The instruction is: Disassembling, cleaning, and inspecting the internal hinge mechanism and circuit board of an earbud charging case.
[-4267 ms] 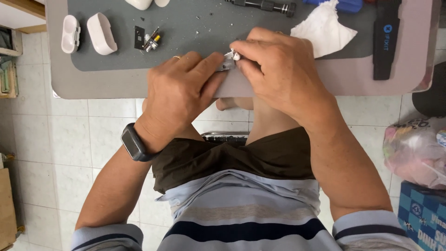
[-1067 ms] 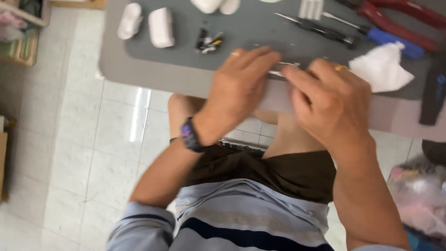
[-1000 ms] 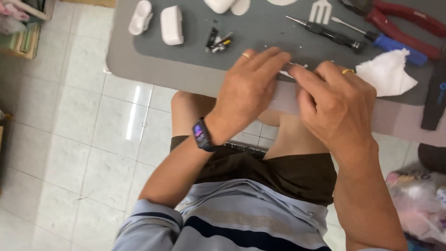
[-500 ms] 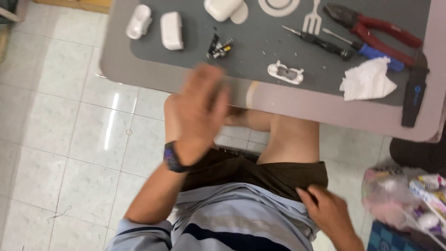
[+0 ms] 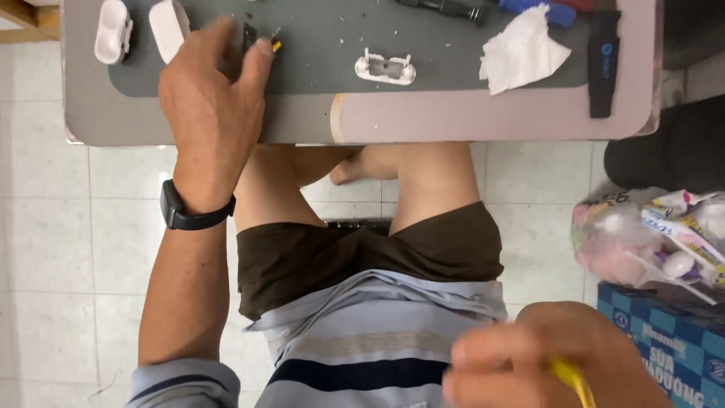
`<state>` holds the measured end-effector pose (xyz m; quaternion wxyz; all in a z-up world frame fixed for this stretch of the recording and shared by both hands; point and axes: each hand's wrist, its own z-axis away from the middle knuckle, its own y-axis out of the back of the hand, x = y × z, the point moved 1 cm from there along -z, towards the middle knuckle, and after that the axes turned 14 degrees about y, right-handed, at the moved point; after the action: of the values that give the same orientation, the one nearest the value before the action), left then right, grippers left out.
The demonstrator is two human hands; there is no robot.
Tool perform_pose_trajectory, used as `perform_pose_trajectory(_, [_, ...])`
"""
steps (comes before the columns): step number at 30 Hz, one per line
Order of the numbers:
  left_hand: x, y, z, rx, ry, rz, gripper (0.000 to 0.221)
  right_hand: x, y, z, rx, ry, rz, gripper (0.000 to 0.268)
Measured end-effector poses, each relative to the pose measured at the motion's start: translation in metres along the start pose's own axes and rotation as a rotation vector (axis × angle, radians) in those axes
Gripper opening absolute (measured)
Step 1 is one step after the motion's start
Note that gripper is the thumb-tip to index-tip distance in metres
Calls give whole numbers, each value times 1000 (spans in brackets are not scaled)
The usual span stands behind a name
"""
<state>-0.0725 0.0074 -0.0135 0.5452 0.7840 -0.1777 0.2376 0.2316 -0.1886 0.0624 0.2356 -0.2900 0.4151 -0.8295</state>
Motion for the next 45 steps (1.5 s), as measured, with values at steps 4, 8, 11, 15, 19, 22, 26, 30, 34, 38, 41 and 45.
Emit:
perform_pose_trajectory(4, [-12,-5,-4,-27,16,-53,28,-66,-12,-44,180,-1537,-1863,26])
perform_pose_trajectory(8, [-2,2,2,14,-298,93,17,-139,5,-63,-5,-1675,-2369,15])
perform_pose_trajectory(11, [-4,1,15,-15,-236,82,16,-183,14,-78,-352,-1458,-2404,43])
perform_pose_trajectory(15, [2,4,16,-29,34,252,4,-206,16,-99,-261,-1460,-2311,25])
perform_pose_trajectory(19, [21,20,15,-109,478,684,16,-201,18,-107,-140,-1700,-2283,5])
perform_pose_trajectory(22, [28,24,14,-155,648,829,18,-189,20,-102,-88,-1880,-2227,8])
perform_pose_trajectory(26, [35,23,13,-190,750,1020,17,-156,6,-104,-65,-2162,-2169,9])
perform_pose_trajectory(30, [32,12,19,-184,753,1155,18,-131,-19,-135,187,-2366,-2046,21])
perform_pose_trajectory(34, [33,10,26,-247,792,1246,20,-82,-60,-161,444,-2338,-2061,26])
perform_pose_trajectory(38, [57,22,35,-192,716,1124,22,-47,-96,-191,537,-1940,-2100,20])
perform_pose_trajectory(41, [57,20,43,-35,682,1106,15,-60,-100,-189,599,-2310,-2179,16])
perform_pose_trajectory(45, [56,25,41,-64,652,1138,16,-48,-82,-191,218,-2494,-2048,12])
